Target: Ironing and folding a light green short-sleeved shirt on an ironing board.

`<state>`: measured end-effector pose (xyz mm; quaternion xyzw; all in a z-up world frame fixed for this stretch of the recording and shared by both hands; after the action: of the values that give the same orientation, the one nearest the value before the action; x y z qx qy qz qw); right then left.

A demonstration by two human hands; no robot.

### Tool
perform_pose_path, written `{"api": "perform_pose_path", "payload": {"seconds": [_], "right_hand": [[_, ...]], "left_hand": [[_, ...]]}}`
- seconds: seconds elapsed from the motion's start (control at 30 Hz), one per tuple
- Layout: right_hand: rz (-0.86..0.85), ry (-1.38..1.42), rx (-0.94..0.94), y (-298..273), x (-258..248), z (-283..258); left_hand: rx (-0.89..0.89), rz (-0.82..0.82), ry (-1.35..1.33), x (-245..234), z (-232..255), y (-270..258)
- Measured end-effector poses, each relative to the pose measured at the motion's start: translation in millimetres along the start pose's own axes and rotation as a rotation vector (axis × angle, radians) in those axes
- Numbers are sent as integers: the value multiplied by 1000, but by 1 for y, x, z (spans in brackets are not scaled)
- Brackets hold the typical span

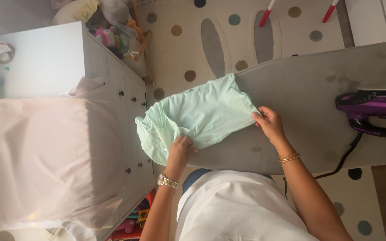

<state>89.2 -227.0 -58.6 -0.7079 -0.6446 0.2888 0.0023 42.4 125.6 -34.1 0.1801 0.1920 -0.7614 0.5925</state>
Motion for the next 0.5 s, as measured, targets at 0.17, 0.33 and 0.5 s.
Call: {"api": "perform_pose_path", "payload": {"seconds": [0.17,0.33,0.5], "right_hand": [[-14,24,16,2,-1,13],[-3,84,26,-6,-5,5],[-5,65,-69,-8,-12,22]], "left_hand": [[32,-45,137,-2,-11,-4],[105,-78,310,-1,1,-13],[154,-87,444,-2,16,-25]]}}
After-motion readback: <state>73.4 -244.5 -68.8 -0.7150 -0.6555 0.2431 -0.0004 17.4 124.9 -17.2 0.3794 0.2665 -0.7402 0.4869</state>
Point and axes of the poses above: each hand's wrist, its own y-axis towards the middle knuckle, its own x-axis out of the palm, z = x × y, the point moved 1 cm from there along y, towards the middle knuckle, and after that the axes turned 9 degrees about -y, right-handed, at the moved point
